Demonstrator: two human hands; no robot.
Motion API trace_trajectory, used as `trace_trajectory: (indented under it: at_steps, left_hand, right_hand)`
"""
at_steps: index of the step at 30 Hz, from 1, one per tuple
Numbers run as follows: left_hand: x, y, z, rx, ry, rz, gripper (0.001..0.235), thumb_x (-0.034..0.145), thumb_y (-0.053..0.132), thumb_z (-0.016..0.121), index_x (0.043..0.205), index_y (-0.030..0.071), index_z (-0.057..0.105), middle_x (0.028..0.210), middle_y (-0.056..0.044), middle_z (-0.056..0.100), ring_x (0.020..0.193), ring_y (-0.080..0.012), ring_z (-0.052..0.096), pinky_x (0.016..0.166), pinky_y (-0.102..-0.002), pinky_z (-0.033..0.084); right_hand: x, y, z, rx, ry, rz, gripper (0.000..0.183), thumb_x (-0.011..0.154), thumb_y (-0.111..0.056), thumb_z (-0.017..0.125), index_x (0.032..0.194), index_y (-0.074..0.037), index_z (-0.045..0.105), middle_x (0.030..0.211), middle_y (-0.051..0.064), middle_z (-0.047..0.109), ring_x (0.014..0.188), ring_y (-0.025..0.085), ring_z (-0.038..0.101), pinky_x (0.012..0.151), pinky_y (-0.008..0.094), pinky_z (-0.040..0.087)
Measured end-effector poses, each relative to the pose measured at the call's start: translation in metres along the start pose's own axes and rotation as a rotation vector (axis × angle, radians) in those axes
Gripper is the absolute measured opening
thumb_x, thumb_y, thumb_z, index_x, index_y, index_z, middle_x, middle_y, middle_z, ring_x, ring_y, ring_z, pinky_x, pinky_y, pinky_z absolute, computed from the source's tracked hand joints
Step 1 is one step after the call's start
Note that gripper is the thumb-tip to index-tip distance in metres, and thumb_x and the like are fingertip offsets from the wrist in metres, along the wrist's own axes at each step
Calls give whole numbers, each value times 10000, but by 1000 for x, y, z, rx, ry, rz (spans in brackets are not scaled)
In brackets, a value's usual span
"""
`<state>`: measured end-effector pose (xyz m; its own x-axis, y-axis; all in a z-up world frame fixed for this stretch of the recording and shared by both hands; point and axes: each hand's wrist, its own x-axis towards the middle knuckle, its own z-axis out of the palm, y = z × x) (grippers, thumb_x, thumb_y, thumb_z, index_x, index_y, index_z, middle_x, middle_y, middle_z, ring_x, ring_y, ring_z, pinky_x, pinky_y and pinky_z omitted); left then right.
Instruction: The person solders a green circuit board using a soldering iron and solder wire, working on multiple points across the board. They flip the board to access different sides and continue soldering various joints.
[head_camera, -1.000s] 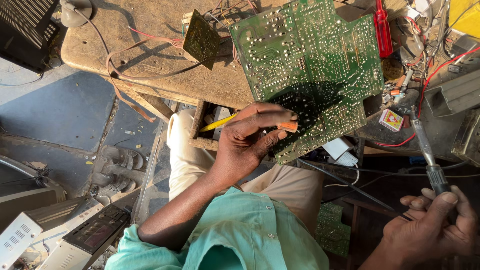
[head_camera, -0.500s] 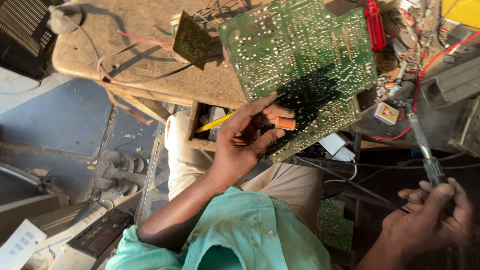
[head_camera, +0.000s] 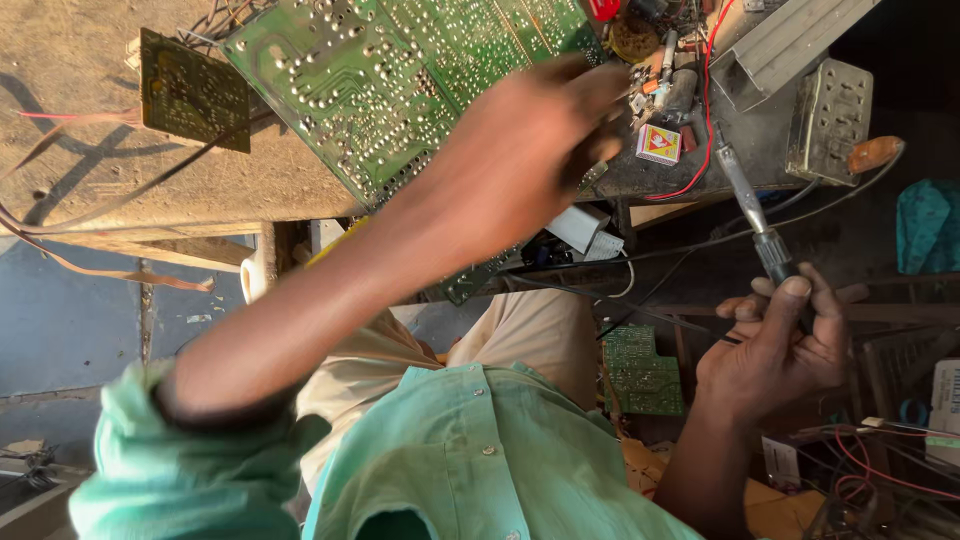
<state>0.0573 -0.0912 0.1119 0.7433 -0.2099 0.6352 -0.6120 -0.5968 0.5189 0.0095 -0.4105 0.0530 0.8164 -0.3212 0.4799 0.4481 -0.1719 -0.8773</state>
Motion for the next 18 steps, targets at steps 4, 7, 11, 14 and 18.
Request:
trace_trajectory:
  at_steps: [4,7,11,14,18]
  left_hand:
    - [80,-45,75,87,28,125,331,805,-73,685,1122,13,638,1078,-191,664,1024,-420,684,802,-499,574]
    - [117,-60,120,145,-35,29,270,778,-27,703,1034,28,638,1029,-195,639,913,-378,708,729,-458,591]
    - [123,-60,120,234,139,97,236,705,66,756,927,73,675,944,-178,675,865,-351,723,652,-452,582]
    - [116,-48,69,170,95,39,243,818,111,770,1051,86,709,892,-164,717,828,-349,728,656,-461,564]
    - [27,-25,-39,-56,572,124,202,1040,125,781,1169,48,646,1022,-116,721,941,-245,729,831,-363,584]
  right_hand:
    - [-6,-2,-5,22,11,31,206,1182,-70,655,1279,111,636,977,204,687,661,125,628,542,242,545]
    - [-7,-1,-8,-15,17,12,203,1169,-69,655,1259,113,645,961,207,685,606,119,595,522,234,529]
    - [-8,-1,-14,-12,28,15,207,1177,-64,657,1270,121,650,940,214,690,610,122,587,534,234,523]
    - [-9,0,-14,54,29,37,196,1187,-55,663,1286,113,642,959,210,687,629,129,582,547,233,515]
    - [-7,-4,-8,165,11,85,184,1186,-43,628,1290,110,628,981,189,670,668,136,565,592,245,534]
